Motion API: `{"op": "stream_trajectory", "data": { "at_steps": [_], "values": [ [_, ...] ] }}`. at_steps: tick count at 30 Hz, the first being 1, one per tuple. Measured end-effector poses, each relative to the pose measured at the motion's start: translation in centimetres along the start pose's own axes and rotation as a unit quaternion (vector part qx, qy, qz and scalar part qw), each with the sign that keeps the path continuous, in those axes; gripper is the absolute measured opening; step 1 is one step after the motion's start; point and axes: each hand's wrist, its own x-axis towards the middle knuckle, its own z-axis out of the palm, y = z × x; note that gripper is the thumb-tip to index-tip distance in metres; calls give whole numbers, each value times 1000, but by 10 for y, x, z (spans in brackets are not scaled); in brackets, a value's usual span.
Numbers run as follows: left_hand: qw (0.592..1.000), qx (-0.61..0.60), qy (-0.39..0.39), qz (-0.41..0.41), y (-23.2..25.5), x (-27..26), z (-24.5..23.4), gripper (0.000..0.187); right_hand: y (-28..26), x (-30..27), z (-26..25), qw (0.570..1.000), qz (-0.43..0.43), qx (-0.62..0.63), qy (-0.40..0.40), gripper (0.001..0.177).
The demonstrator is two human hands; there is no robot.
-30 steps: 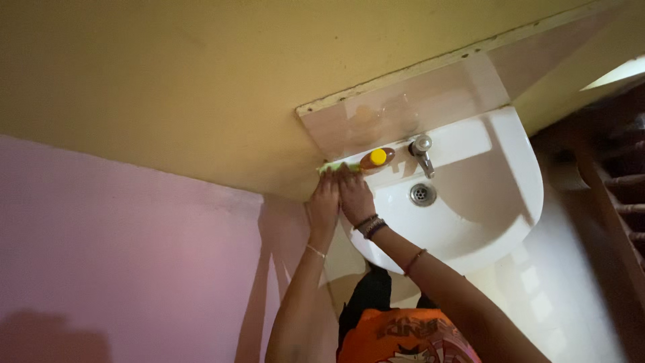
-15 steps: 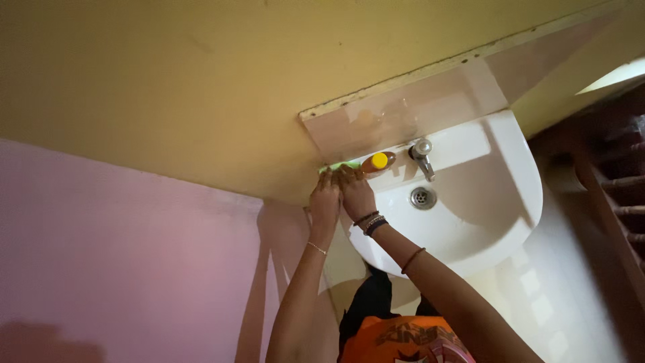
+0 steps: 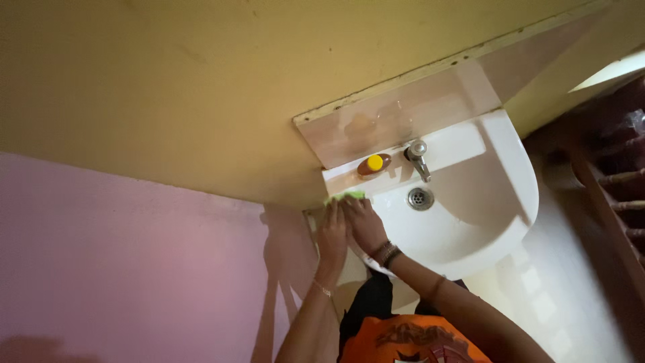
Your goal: The person uses a green cloth to wipe the surface of a white wall-mounted sink, including the basin, faucet, and surrounding wall area. The person repeatedly wipes and folds the cloth while cleaning the sink.
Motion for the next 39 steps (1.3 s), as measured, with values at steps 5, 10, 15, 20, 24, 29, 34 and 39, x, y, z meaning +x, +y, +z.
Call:
{"op": "stream_trajectory", "data": {
  "at_steps": [5, 10, 15, 20, 24, 29, 34, 39],
  "values": [
    [995, -65, -52, -52, -33, 77, -12, 43, 20, 69, 31, 992, -38, -77, 88, 46],
    [996, 59, -52, -44, -20, 27, 11, 45, 22, 24, 21, 997, -31, -62, 21, 52],
    [996, -79, 19, -32, 28, -69, 14, 50, -6, -62, -18, 998, -21, 18, -55, 60],
    [962, -210, -4, -173, -3, 0, 13, 56, 12, 4, -4, 999, -43, 0, 17, 58],
    [996, 15, 71, -46, -22, 41, 19, 46, 20, 53, 5, 999, -33, -18, 28, 50],
    [989, -6, -103, -107, 22, -39, 16, 63, 21, -21, -20, 996, -55, 38, -60, 62],
    [961, -110, -114, -227, 106, -112, -10, 55, 23, -112, -43, 976, -10, 54, -209, 66],
    [944, -212, 88, -238, 98, -95, 5, 41, 33, -90, -36, 981, -32, 101, -161, 60]
  ]
}}
